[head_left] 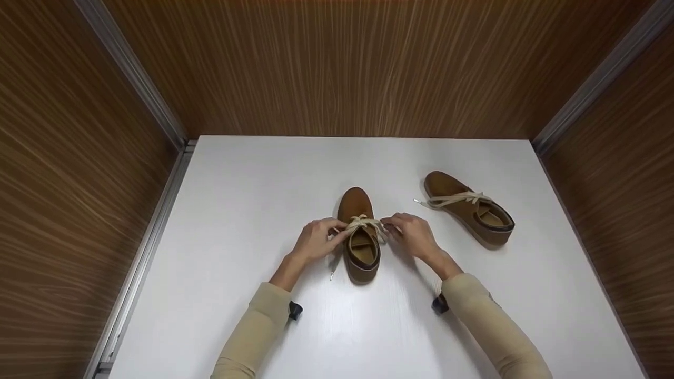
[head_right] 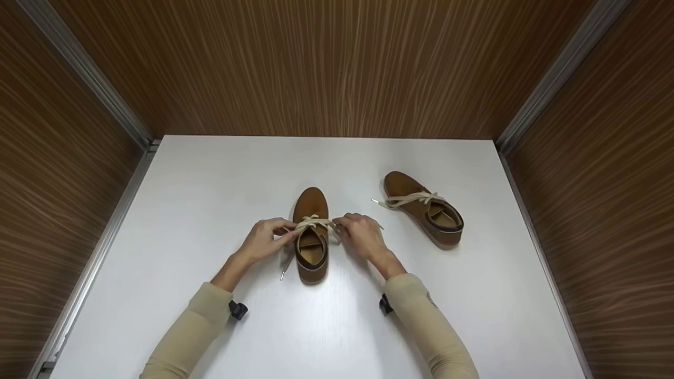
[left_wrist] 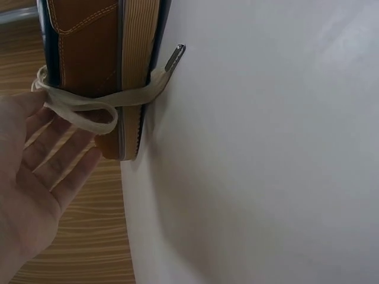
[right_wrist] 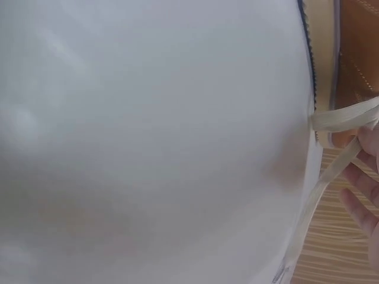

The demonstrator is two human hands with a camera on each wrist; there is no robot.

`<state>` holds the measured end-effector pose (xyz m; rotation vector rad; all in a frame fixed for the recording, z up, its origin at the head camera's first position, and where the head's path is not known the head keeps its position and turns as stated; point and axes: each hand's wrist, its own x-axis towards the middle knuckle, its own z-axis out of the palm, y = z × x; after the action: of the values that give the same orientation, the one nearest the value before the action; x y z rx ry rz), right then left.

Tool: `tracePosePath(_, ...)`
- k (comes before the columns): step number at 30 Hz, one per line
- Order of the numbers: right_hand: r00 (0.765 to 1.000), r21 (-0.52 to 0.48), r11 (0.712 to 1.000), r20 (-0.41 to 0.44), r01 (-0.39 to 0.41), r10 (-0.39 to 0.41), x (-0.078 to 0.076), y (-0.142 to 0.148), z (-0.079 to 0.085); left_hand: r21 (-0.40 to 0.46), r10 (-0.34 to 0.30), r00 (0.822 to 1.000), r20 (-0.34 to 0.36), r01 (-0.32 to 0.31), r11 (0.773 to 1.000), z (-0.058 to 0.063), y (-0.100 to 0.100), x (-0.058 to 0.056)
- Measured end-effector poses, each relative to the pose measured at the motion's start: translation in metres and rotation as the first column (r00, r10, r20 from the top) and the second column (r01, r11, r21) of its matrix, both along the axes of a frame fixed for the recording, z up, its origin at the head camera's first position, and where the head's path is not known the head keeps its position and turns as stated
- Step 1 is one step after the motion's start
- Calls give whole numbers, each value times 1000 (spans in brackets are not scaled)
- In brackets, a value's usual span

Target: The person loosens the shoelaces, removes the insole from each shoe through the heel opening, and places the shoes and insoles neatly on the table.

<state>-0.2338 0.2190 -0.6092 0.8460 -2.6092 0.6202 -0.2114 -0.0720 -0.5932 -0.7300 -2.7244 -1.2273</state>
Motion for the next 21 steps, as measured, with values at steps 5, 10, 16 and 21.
tracePosePath(5, 1000, 3, 1000, -17, -21, 21, 3, 1, 5, 54, -10, 998, 58, 7, 998, 4, 1, -1)
tracePosePath(10, 999, 21, 1000, -30, -17, 17, 6, 1, 10, 75, -6, 994, 107, -2, 997, 7, 0, -2)
tracePosePath(16, 998, 37, 999, -52, -26, 28, 9, 1, 17, 87, -10, 994, 108, 1, 996, 10, -3, -4)
tracePosePath(21, 996, 55, 998, -83, -39, 43, 10, 2, 21, 76, -3, 997, 77, -3, 997, 13, -6, -5)
